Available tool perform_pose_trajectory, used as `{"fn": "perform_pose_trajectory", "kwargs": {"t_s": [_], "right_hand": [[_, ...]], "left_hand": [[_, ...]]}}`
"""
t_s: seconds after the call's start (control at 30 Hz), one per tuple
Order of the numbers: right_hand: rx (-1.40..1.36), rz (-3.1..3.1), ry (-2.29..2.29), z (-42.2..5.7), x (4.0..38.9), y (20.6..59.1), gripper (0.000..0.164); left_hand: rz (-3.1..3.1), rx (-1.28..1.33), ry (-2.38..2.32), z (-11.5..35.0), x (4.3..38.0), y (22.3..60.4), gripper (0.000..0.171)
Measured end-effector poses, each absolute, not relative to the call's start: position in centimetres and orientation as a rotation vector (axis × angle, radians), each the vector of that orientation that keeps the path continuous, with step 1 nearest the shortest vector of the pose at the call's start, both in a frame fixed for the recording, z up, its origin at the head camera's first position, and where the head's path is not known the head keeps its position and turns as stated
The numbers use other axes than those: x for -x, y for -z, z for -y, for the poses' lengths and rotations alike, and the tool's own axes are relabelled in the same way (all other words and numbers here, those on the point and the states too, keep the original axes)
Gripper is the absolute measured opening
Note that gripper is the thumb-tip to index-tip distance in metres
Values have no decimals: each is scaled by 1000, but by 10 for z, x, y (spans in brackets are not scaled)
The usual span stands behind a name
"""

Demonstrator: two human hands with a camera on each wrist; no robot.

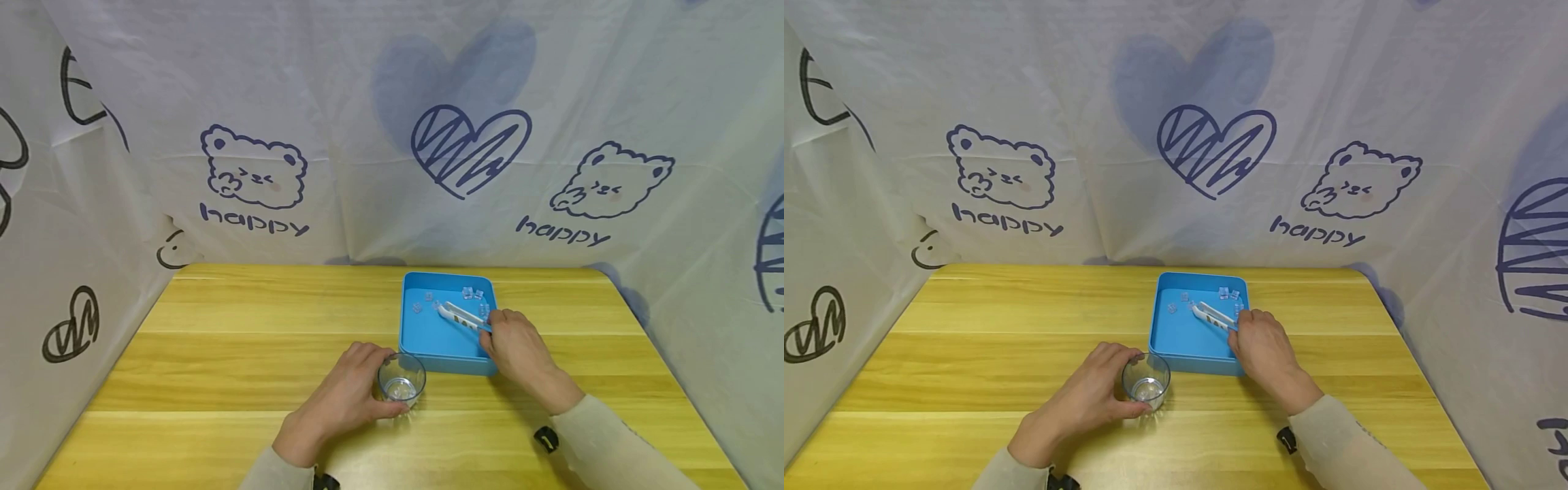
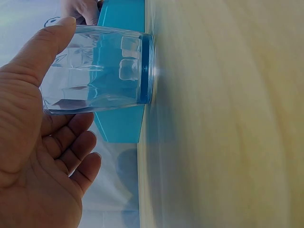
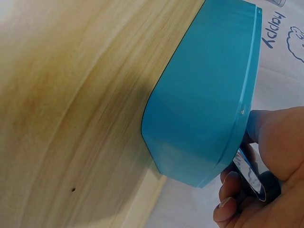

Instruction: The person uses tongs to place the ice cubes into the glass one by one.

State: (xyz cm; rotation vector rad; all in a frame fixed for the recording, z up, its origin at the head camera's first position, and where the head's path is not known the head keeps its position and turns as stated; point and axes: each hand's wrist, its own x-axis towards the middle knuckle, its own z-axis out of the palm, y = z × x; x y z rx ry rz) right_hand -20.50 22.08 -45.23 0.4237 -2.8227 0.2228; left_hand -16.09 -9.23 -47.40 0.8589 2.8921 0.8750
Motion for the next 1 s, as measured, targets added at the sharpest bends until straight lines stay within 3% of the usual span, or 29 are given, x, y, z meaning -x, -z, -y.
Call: {"fn": "perform_pose_trajectory", "kwargs": {"t_s": [0.73, 1.0], "right_hand": [[-365, 2817, -382, -225, 191, 444, 24], [-398, 2740, -482, -222, 176, 431, 17]], "left_hand": [[-2882, -840, -875, 92, 160, 473, 88], [-2880, -830, -879, 92, 161, 473, 89]]}}
